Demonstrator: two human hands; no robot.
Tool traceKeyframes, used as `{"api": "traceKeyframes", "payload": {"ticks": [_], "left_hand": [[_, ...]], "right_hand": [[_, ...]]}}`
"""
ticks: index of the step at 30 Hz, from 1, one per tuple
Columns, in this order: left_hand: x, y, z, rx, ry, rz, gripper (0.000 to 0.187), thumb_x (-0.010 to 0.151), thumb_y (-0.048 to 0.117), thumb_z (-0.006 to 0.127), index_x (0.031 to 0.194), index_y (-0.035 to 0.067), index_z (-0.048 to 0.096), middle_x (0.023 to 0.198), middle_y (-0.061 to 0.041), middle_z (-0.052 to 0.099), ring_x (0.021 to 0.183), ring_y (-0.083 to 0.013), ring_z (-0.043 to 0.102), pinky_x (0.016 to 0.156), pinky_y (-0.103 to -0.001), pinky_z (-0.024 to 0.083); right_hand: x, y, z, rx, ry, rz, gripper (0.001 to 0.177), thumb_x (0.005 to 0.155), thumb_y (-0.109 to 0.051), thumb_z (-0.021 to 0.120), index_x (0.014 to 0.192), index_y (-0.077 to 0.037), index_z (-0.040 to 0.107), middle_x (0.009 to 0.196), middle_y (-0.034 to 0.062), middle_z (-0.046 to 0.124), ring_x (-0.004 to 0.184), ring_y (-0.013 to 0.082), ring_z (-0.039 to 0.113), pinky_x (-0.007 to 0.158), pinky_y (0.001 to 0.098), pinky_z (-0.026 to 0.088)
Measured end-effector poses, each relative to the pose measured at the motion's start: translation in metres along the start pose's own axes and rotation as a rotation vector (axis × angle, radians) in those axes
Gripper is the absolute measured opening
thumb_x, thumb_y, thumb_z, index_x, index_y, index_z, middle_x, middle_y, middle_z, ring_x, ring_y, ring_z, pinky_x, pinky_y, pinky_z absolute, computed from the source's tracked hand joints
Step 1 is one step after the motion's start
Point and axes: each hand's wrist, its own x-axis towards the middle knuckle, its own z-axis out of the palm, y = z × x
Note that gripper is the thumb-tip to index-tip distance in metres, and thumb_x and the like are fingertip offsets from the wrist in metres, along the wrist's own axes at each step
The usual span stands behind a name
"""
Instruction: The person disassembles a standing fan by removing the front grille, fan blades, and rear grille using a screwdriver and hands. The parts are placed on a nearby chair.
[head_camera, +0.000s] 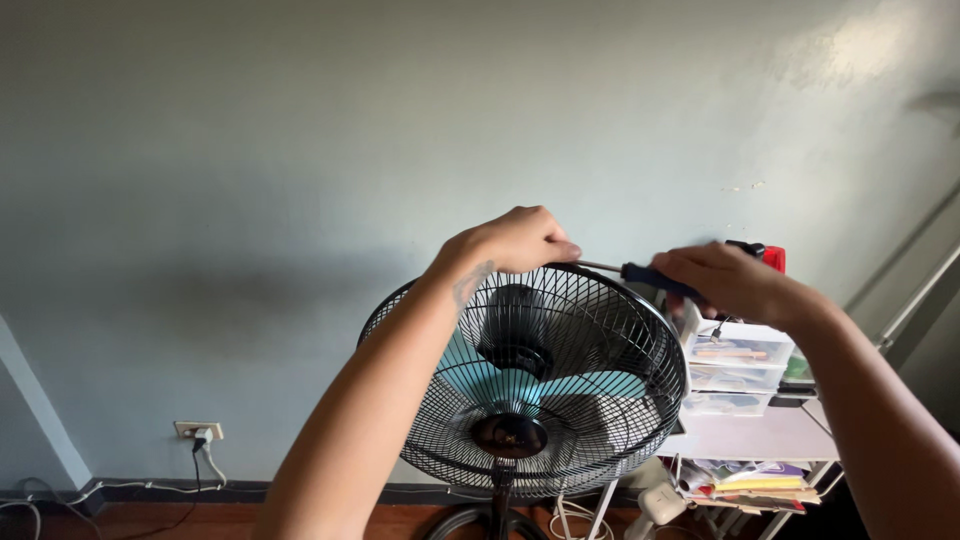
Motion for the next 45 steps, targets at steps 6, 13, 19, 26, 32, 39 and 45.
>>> {"api": "traceKeyframes", "payload": {"ticks": [6,13,19,26,32,39,45], "left_hand": [[0.009,0.011,-0.003,-0.042,-0.064,0.165,0.024,0.084,0.027,0.078,0.105,0.015,0.082,0.106,-0.004,0.081,0.097,-0.0173,0.074,0.088,-0.036,0.055],[0.011,0.005,0.003,-0.100,0.021,0.216,0.025,0.072,0.022,0.088,0.095,0.012,0.084,0.091,-0.005,0.082,0.084,-0.0169,0.077,0.079,-0.032,0.059],[0.013,0.005,0.007,-0.110,0.066,0.213,0.028,0.066,0.020,0.092,0.090,0.010,0.083,0.088,-0.006,0.082,0.080,-0.0164,0.076,0.076,-0.032,0.059],[0.020,-0.014,-0.005,-0.147,0.121,0.193,0.031,0.078,0.037,0.084,0.100,0.015,0.084,0.100,-0.006,0.081,0.094,-0.0182,0.075,0.090,-0.038,0.055],[-0.066,-0.088,-0.014,-0.210,0.154,-0.046,0.100,0.060,0.067,0.082,0.144,0.018,0.057,0.152,-0.010,0.055,0.144,-0.0276,0.048,0.117,-0.055,0.033],[-0.102,-0.110,0.026,-0.214,0.279,0.012,0.130,0.030,0.066,0.091,0.144,0.016,0.055,0.152,-0.016,0.055,0.147,-0.0357,0.043,0.118,-0.056,0.034],[-0.097,-0.109,0.029,-0.190,0.305,-0.015,0.130,0.028,0.064,0.092,0.144,0.018,0.056,0.150,-0.017,0.055,0.145,-0.0379,0.043,0.115,-0.061,0.034]], "right_hand": [[-0.012,-0.003,-0.001,0.063,0.258,-0.134,0.037,0.080,-0.018,0.086,0.114,-0.009,0.075,0.084,0.0028,0.075,0.067,0.0072,0.061,0.057,0.0254,0.051],[-0.008,0.024,-0.009,0.353,0.074,0.049,0.040,0.100,-0.035,0.051,0.121,-0.008,0.072,0.077,0.0091,0.076,0.061,0.0161,0.067,0.048,0.0302,0.049],[-0.011,0.032,-0.009,0.295,0.051,0.054,0.038,0.096,-0.032,0.066,0.112,0.002,0.074,0.068,0.0100,0.062,0.057,0.0179,0.051,0.048,0.0321,0.041],[-0.013,0.005,-0.003,0.242,0.245,-0.273,0.041,0.078,-0.023,0.079,0.114,-0.006,0.069,0.075,-0.0021,0.067,0.064,0.0053,0.060,0.055,0.0223,0.051],[-0.015,0.018,0.000,0.276,0.085,-0.028,0.035,0.088,-0.034,0.072,0.118,-0.016,0.067,0.066,0.0027,0.070,0.048,0.0106,0.042,0.042,0.0291,0.034],[0.014,0.032,-0.013,0.087,-0.071,0.133,0.054,0.103,-0.051,0.051,0.091,-0.008,0.080,0.058,0.0079,0.059,0.049,0.0150,0.040,0.044,0.0315,0.032],[0.014,0.048,0.010,0.132,0.149,-0.174,0.041,0.079,-0.037,0.084,0.095,-0.002,0.067,0.066,0.0029,0.068,0.054,0.0097,0.051,0.046,0.0272,0.038]]}}
